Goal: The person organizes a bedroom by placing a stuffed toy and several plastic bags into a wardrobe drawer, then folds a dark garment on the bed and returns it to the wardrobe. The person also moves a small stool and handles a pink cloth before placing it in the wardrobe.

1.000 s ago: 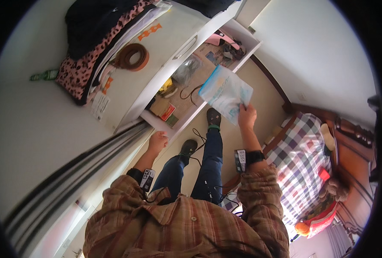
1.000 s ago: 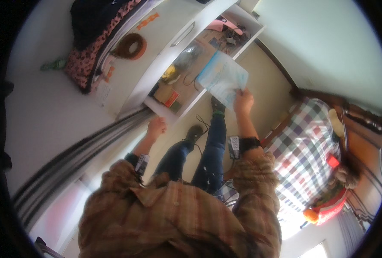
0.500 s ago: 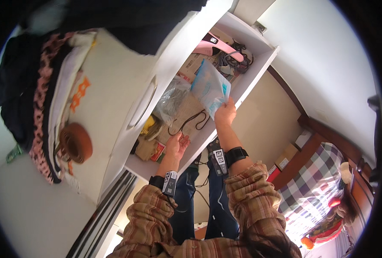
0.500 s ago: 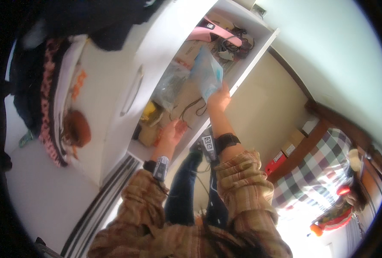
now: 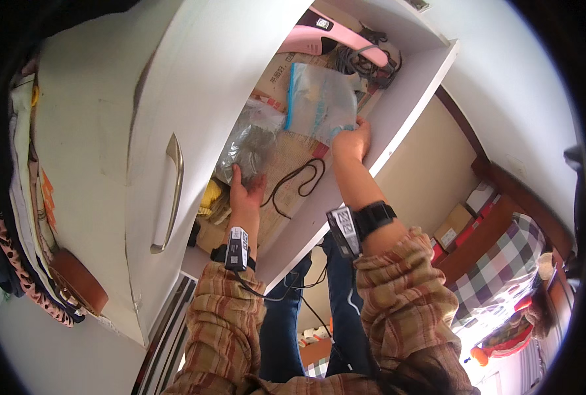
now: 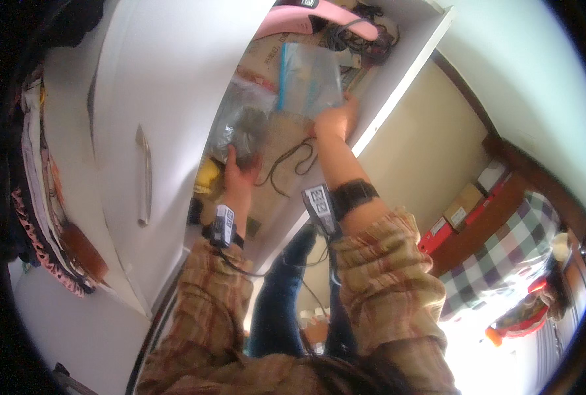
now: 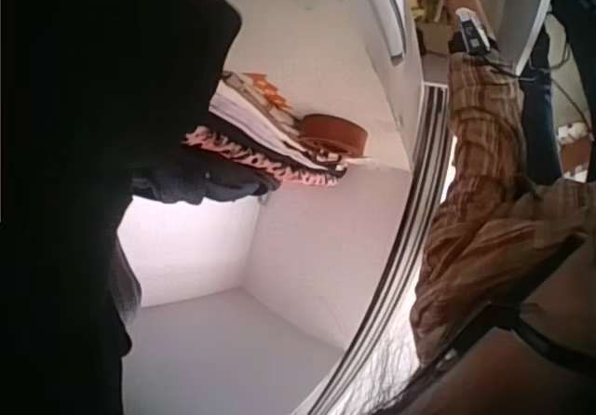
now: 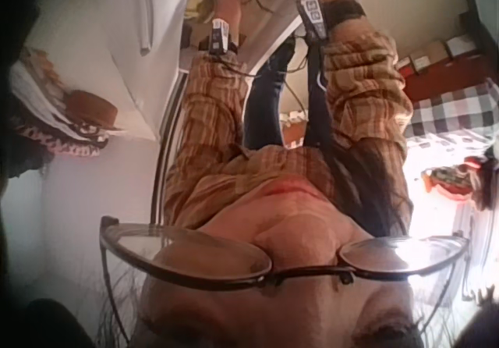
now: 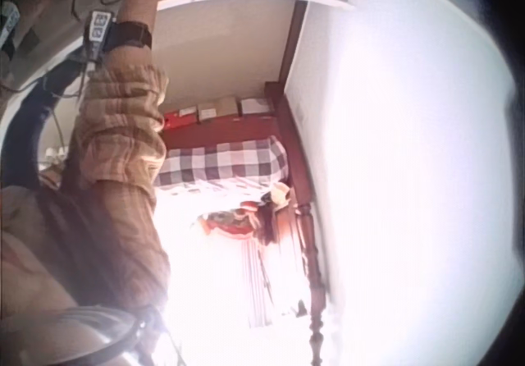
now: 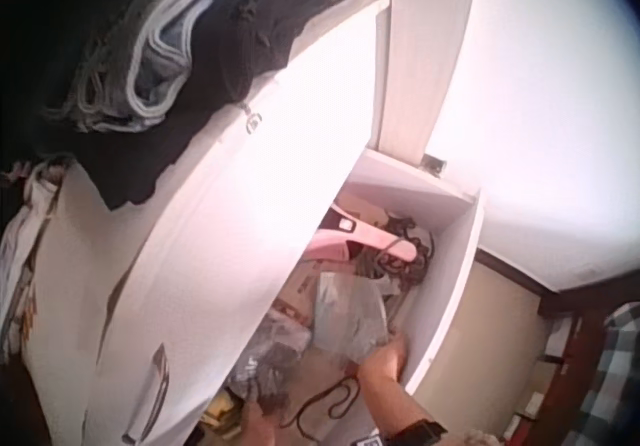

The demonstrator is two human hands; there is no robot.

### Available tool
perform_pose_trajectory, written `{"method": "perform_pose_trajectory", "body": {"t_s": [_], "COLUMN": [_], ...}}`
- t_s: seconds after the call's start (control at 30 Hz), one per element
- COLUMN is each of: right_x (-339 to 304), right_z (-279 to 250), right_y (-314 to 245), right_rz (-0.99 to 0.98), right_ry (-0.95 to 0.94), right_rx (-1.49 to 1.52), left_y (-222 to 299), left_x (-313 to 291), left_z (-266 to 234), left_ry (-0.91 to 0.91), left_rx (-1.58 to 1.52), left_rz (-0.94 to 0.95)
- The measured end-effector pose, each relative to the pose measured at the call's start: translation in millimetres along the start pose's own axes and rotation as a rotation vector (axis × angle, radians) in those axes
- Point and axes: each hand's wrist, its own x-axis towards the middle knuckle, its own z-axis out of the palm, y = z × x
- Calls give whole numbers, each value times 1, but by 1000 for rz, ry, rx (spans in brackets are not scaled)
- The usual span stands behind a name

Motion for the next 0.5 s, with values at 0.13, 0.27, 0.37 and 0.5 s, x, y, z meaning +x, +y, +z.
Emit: {"method": "perform_pose_trajectory", "body": {"t_s": [0.13, 0.27, 0.37, 0.5], "right_x": [-30, -61, -73, -79], "right_z": [-8, 4, 22, 43], "right_y": [20, 65, 103, 146], "right_rz": [-117, 88, 263, 424], "right_ry": [148, 56, 20, -4], "right_rx": [-121, 304, 388, 277], "left_y": [7, 21, 32, 43], "left_x": [-6, -14, -17, -16], "left_z": [3, 7, 6, 2], "left_ry": [18, 91, 54, 26], "left_rx": [-61, -232, -282, -333], "left_rz": [103, 80, 33, -39]}}
